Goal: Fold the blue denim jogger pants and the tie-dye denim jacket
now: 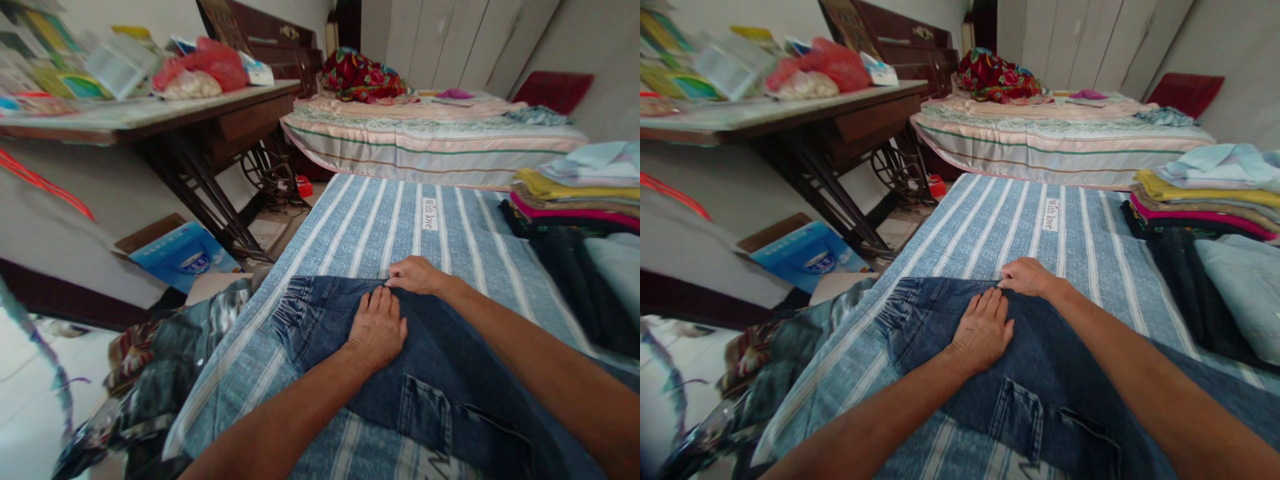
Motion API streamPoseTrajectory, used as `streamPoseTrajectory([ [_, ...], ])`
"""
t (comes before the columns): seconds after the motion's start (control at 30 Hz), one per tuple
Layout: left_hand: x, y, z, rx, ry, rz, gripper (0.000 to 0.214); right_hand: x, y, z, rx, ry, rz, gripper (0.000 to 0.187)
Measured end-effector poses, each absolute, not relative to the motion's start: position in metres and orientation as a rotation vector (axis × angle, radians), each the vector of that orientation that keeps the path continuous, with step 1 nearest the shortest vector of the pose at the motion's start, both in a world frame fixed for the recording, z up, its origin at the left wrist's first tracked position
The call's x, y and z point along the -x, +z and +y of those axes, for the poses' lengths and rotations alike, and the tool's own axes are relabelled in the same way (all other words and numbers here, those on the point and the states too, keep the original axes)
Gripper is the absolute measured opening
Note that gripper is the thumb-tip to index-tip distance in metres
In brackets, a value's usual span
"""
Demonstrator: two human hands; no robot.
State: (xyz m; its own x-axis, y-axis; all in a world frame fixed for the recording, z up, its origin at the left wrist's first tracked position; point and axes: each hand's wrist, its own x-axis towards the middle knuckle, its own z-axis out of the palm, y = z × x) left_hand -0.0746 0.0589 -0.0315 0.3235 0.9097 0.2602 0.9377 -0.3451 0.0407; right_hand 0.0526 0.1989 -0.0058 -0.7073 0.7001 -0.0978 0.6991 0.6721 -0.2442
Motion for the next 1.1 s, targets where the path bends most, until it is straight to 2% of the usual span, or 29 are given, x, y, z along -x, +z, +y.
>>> streamPoseTrajectory([
  [0.17,0.074,-0.029,0.059,2.461,-0.322,-1.786,0.046,-0.062,-0.016,0.199,1.297,0.175,-2.844,0.044],
  [0.37,0.075,-0.029,0.059,2.48,-0.28,-1.819,0.049,-0.065,-0.023,0.191,1.298,-0.06,-2.815,0.052],
  [0.7,0.077,-0.026,0.06,2.521,-0.253,-1.883,0.052,-0.059,-0.014,0.162,1.262,-0.254,-2.687,0.04],
  [0.87,0.077,-0.028,0.06,2.536,-0.264,-1.877,0.052,-0.066,-0.027,0.121,1.005,-0.053,-2.591,0.034],
  [1.0,0.076,-0.027,0.061,2.52,-0.209,-1.883,0.054,-0.084,-0.038,0.126,0.864,0.258,-2.587,0.033],
  [1.1,0.08,-0.024,0.063,2.542,-0.176,-1.847,0.054,-0.095,-0.043,0.135,0.785,0.349,-2.597,0.035],
])
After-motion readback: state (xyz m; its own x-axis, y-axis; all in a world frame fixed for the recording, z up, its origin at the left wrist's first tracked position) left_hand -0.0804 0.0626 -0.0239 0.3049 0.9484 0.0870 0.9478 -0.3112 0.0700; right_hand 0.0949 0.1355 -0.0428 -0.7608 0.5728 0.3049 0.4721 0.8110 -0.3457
